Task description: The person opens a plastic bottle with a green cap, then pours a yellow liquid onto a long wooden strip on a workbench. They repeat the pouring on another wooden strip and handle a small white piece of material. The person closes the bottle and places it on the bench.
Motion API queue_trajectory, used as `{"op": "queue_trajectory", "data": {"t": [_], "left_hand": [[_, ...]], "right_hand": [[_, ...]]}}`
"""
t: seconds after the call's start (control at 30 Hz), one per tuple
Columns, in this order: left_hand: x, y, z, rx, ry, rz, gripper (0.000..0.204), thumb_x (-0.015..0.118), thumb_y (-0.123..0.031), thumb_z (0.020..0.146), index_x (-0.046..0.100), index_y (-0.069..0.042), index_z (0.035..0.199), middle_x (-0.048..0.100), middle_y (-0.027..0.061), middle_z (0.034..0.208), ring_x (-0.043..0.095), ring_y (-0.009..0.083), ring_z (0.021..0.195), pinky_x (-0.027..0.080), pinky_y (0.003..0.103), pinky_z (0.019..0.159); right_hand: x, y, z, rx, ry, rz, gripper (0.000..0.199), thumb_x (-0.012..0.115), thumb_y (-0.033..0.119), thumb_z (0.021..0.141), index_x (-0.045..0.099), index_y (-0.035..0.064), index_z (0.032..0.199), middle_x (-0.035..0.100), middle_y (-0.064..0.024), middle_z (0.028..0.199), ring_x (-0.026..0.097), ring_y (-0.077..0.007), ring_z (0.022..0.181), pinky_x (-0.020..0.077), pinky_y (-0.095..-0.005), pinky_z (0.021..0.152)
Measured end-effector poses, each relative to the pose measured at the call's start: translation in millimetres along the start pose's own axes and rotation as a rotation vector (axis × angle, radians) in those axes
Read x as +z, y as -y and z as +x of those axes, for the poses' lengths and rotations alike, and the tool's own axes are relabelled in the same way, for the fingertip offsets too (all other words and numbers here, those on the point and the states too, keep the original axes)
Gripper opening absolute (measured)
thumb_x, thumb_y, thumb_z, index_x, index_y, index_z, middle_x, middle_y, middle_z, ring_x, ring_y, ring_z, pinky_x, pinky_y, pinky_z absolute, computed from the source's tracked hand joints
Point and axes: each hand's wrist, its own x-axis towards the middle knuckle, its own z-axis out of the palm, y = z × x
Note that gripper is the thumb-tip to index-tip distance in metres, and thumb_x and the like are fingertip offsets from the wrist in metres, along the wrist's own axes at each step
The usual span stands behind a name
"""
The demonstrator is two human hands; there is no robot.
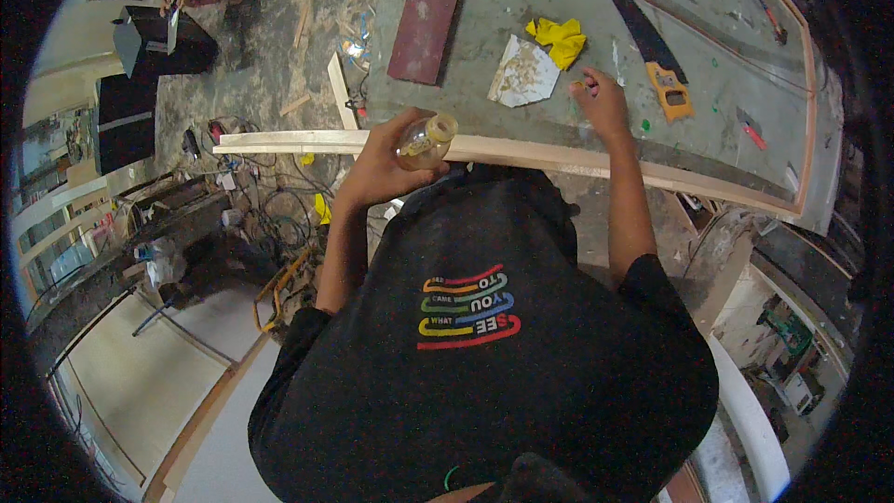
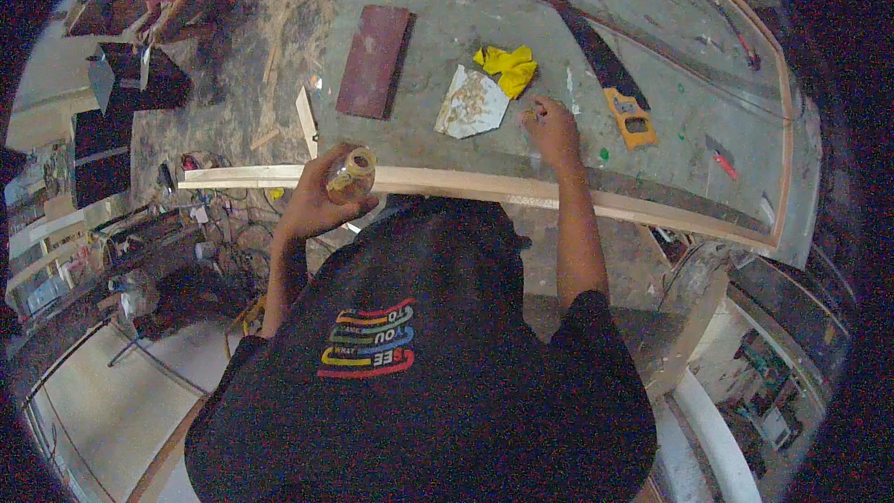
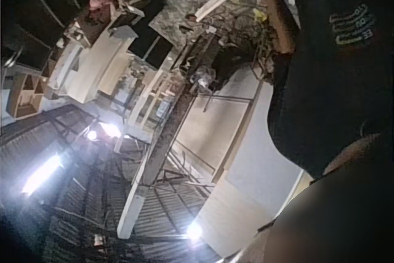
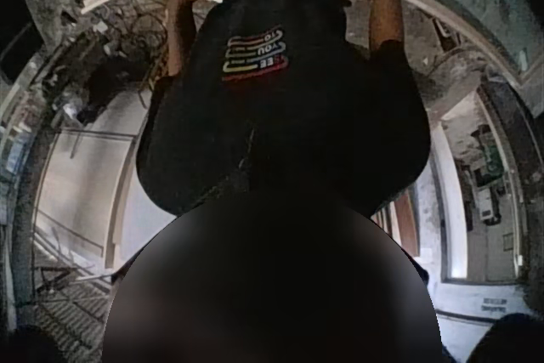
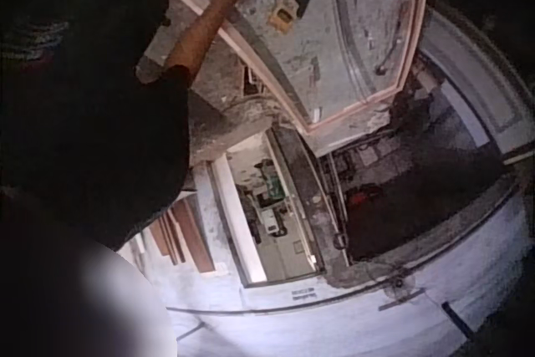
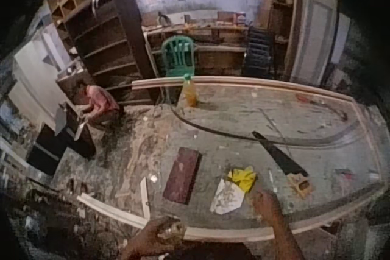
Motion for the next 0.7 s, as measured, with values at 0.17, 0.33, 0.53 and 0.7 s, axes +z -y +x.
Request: {"op": "queue_trajectory", "data": {"t": [0.17, 0.33, 0.53, 0.7], "left_hand": [[-0.1, -11.1, -5.8, 0.055, -0.025, 0.019, 0.062, 0.089, -0.014, 0.069, 0.061, -0.002, 0.123, 0.069, 0.0108, 0.111, 0.064, 0.0181, 0.112, 0.049, 0.034, 0.099], [6.5, -29.2, -13.3, 0.122, -0.091, -0.138, 0.062, 0.088, -0.014, 0.068, 0.061, 0.000, 0.122, 0.070, 0.0098, 0.109, 0.065, 0.0158, 0.107, 0.050, 0.032, 0.096], [16.8, -56.0, -15.6, 0.213, -0.246, 0.089, 0.060, 0.086, -0.016, 0.067, 0.062, -0.003, 0.119, 0.071, 0.0128, 0.108, 0.071, 0.0236, 0.099, 0.055, 0.035, 0.086], [18.7, -71.7, -19.9, 0.334, -0.413, 0.330, 0.058, 0.082, -0.019, 0.065, 0.061, -0.006, 0.118, 0.069, 0.0153, 0.105, 0.071, 0.0356, 0.094, 0.056, 0.039, 0.080]], "right_hand": [[-29.4, 48.2, -11.3, -0.181, -0.187, -0.091, 0.052, 0.077, 0.027, 0.087, 0.063, 0.0075, 0.133, 0.065, -0.0166, 0.124, 0.063, -0.0298, 0.114, 0.0492, -0.0426, 0.098], [-89.3, 149.0, -52.7, -0.300, -0.102, 0.433, 0.057, 0.081, 0.022, 0.085, 0.060, 0.0079, 0.136, 0.068, -0.0120, 0.123, 0.065, -0.0217, 0.108, 0.0503, -0.0372, 0.094], [-108.8, 251.0, -117.1, -0.480, 0.179, 0.707, 0.083, 0.090, 0.047, 0.073, 0.059, -0.0008, 0.133, 0.070, -0.0110, 0.116, 0.065, -0.0165, 0.108, 0.0497, -0.0333, 0.095], [-98.4, 286.2, -138.5, -0.399, 0.175, 0.643, 0.069, 0.090, 0.037, 0.077, 0.062, -0.0031, 0.126, 0.072, -0.0109, 0.109, 0.069, -0.0152, 0.101, 0.0551, -0.0315, 0.090]]}}
